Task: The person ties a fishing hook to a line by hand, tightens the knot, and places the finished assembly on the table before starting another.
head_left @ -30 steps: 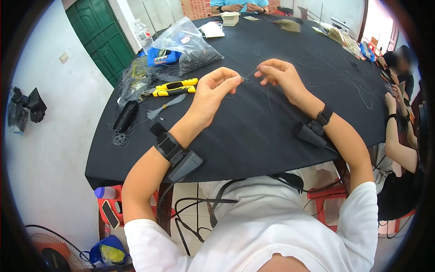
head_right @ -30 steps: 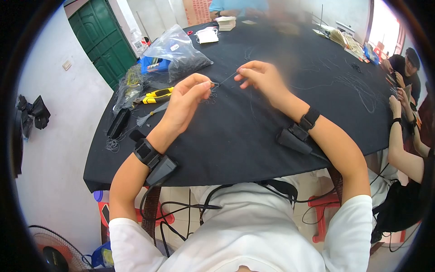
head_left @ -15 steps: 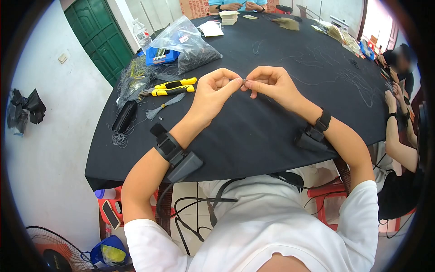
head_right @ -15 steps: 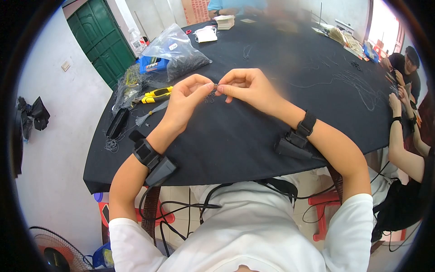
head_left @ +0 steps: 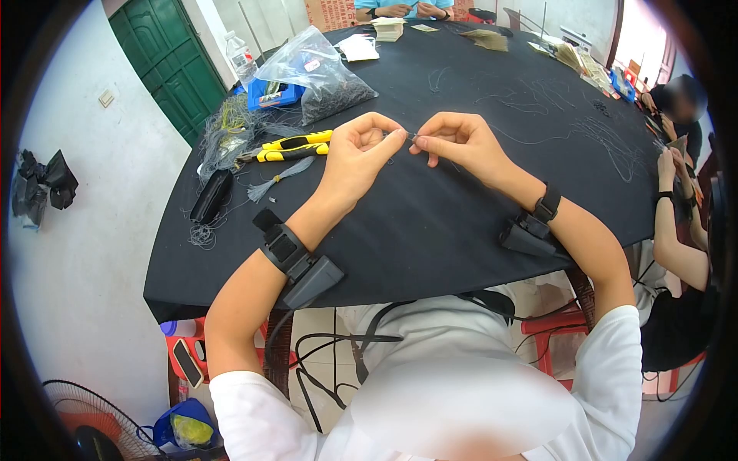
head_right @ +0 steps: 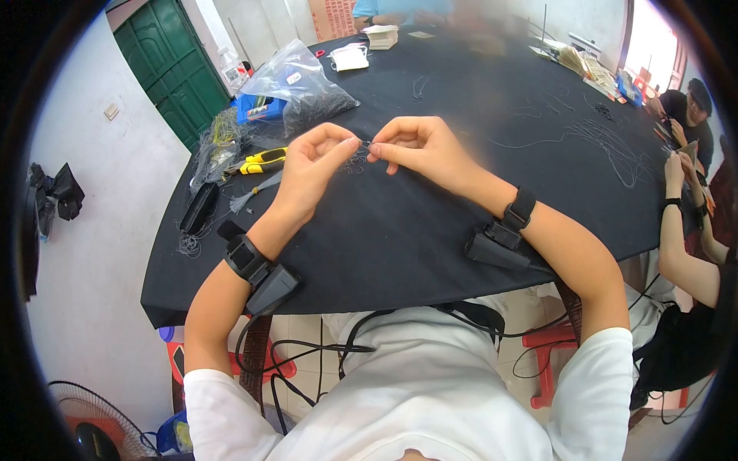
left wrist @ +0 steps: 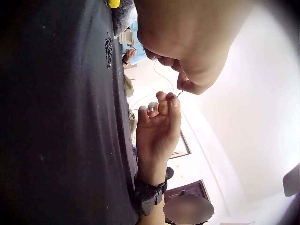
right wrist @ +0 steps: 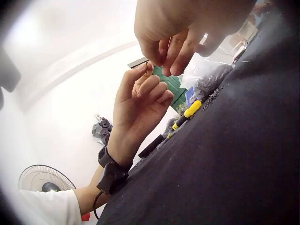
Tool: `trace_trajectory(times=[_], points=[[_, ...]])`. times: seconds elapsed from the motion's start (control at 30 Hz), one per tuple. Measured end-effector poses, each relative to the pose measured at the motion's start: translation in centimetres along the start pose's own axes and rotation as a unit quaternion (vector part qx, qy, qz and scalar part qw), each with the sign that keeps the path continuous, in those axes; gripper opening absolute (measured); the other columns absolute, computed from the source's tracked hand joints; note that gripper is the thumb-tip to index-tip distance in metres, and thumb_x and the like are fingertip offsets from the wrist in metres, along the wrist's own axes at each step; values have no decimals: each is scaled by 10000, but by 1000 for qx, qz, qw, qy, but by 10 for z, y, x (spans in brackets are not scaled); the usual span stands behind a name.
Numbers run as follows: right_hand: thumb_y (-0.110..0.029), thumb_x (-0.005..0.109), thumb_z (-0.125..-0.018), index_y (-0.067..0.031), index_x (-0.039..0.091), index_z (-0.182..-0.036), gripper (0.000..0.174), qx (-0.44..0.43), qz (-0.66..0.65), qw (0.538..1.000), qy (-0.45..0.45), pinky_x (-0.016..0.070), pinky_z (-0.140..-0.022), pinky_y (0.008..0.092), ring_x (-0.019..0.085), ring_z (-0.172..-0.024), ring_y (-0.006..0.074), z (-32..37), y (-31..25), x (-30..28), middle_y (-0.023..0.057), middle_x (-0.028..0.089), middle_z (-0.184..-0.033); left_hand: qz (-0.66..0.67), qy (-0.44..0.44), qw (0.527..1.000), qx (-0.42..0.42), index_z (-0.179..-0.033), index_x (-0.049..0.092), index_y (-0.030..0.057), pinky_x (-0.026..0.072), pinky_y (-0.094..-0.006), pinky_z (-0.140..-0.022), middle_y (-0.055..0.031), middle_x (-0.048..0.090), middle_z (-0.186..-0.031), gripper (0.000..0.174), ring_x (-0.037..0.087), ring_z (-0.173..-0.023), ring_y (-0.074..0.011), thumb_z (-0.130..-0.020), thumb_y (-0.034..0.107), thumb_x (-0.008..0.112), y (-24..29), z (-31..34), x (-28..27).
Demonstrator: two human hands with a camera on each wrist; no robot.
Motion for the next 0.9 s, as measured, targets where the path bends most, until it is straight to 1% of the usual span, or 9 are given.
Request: trace_trajectory(times=[0.27, 0.33, 0.47, 0.5, 0.63, 0.73, 0.77, 0.87, 0.9], points=[[-153, 573, -868, 2, 624, -958, 187, 16, 5, 1000, 14, 416, -565, 182, 568, -651, 84, -1, 4, -7, 90, 662, -859, 4, 16, 1000, 6, -875, 596, 13, 248, -152, -487, 99, 450, -608, 89, 348, -545, 35, -837, 91, 620, 0, -1, -2], [-199, 547, -873, -12, 624, -991, 233, 51, 14, 996, 68, 398, -596, 193, 594, -737, 90, 0, 12, -17, 83, 660, -920, 10, 32, 999, 12, -841, 594, -2, 214, -163, -440, 115, 362, -545, 99, 282, -488, 32, -814, 82, 638, 2, -2, -2], [-197, 525, -871, -16, 606, -1051, 269, 41, -10, 966, 253, 396, -687, 223, 601, -860, 111, 7, 28, -52, 74, 645, -1012, -32, -10, 999, 0, -879, 594, 32, 254, -148, -500, 100, 464, -621, 80, 363, -558, 34, -843, 99, 618, 3, 1, 2], [-174, 508, -870, -8, 566, -1112, 300, 58, -42, 957, 281, 403, -764, 246, 582, -944, 127, 8, 34, -62, 78, 622, -1070, -40, -19, 999, 2, -876, 594, 34, 253, -147, -502, 100, 462, -620, 77, 361, -559, 34, -843, 98, 618, 3, 1, 3], [-124, 479, -877, 0, 481, -1191, 337, 123, -169, 919, 334, 431, -834, 250, 550, -1021, 146, 11, 55, -89, 106, 579, -1114, -67, -60, 996, 2, -852, 597, 37, 245, -146, -500, 103, 451, -603, 83, 347, -547, 33, -845, 118, 615, -5, 1, 11], [-42, 460, -890, 61, 411, -1228, 356, 128, -197, 893, 383, 457, -771, 239, 544, -1028, 164, 11, 57, -105, 143, 549, -1104, -111, -76, 990, -45, -832, 601, 38, 239, -148, -493, 108, 439, -590, 105, 333, -531, 32, -841, 141, 615, -8, 5, 14], [-13, 443, -884, 71, 373, -1244, 376, 126, -192, 886, 404, 466, -750, 238, 555, -928, 147, 13, 55, -109, 148, 541, -1093, -110, -83, 989, -51, -830, 601, 37, 236, -150, -490, 109, 436, -586, 110, 330, -527, 32, -840, 147, 615, -10, 5, 15], [-44, 483, -881, 53, 384, -1230, 375, 133, -153, 888, 412, 457, -701, 230, 526, -776, 101, 13, 57, -120, 144, 560, -1080, -111, -94, 988, -58, -826, 604, 38, 227, -155, -482, 110, 424, -574, 117, 318, -517, 31, -835, 154, 615, -15, 5, 16], [-73, 501, -873, 44, 402, -1216, 375, 116, -129, 914, 366, 449, -692, 224, 516, -756, 92, 8, 51, -113, 124, 582, -1053, -112, -92, 988, -53, -827, 606, 39, 224, -158, -480, 110, 417, -571, 113, 313, -516, 30, -833, 151, 616, -14, 5, 16]])
Point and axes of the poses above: each hand's wrist, its own z-axis away from the middle knuckle, its own x-axis out of the palm, y = z × x, the point moved 7 cm from there along -z, towards the middle knuckle
